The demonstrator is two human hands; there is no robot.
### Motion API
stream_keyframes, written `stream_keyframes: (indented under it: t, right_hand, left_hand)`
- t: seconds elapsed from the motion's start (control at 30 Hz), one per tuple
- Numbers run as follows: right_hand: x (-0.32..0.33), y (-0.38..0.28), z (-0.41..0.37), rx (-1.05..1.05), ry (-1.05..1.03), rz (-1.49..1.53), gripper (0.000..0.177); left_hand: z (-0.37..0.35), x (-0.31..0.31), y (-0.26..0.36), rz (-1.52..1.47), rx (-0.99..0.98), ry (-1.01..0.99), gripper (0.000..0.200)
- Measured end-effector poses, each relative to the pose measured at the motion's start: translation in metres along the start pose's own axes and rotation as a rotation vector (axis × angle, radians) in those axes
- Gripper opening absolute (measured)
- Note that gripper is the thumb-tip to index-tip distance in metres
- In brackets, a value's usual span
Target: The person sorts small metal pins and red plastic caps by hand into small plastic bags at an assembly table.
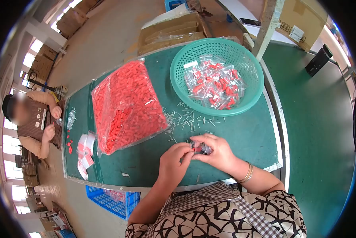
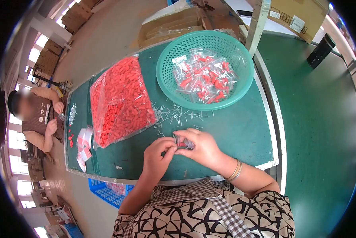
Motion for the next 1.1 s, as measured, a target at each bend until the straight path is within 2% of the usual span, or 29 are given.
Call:
stream_keyframes:
  t: [0.07,0.13,0.17,0.23,0.37,0.47,0.57,0.67,0.97,1.1]
  right_hand:
    - [-0.001,0.011,0.0,-0.044,0.024,0.219,0.03]
    - [0.002,0.01,-0.001,-0.175,0.017,0.327,0.02]
    - [0.002,0.011,-0.002,-0.242,0.013,0.38,0.016]
    - [0.001,0.012,-0.004,-0.251,0.027,0.38,0.012]
    - [-0.003,0.01,-0.005,-0.267,0.036,0.488,0.01]
    - [-0.001,0.009,-0.003,-0.161,0.026,0.257,0.01]
    - [-0.003,0.006,-0.004,-0.144,0.104,0.383,0.008]
    - [0.0,0.005,-0.003,-0.088,0.06,0.205,0.007]
    - [0.002,0.007,-0.003,-0.107,0.067,0.128,0.007]
    - [0.0,0.01,-0.003,-0.157,0.064,0.192,0.008]
  left_hand:
    - [0.0,0.004,-0.002,-0.009,-0.013,0.017,0.012]
    - [0.001,0.01,-0.002,0.002,-0.048,0.026,0.012]
    - [0.0,0.011,-0.004,-0.02,-0.001,0.03,0.012]
    - [-0.002,0.012,-0.005,-0.068,0.093,0.037,0.013]
    - [0.003,0.005,-0.004,-0.091,0.072,0.079,0.016]
    - [0.005,0.0,-0.006,-0.045,0.022,0.072,0.013]
    - [0.007,-0.001,-0.005,-0.044,0.016,0.069,0.011]
    - [0.007,-0.002,-0.006,-0.042,0.007,0.054,0.011]
    - [0.007,-0.001,-0.008,-0.026,0.012,0.051,0.01]
    - [0.006,0.004,-0.013,-0.028,0.021,0.062,0.01]
Point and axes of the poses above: each hand's wrist, its own z-axis towards the middle knuckle, its own x-axis out of the back of the hand, y = z × x, the point moved 4 cm from there along z, towards the middle knuckle, and after that the axes turned 10 degrees about z, right-handed, at the moved point
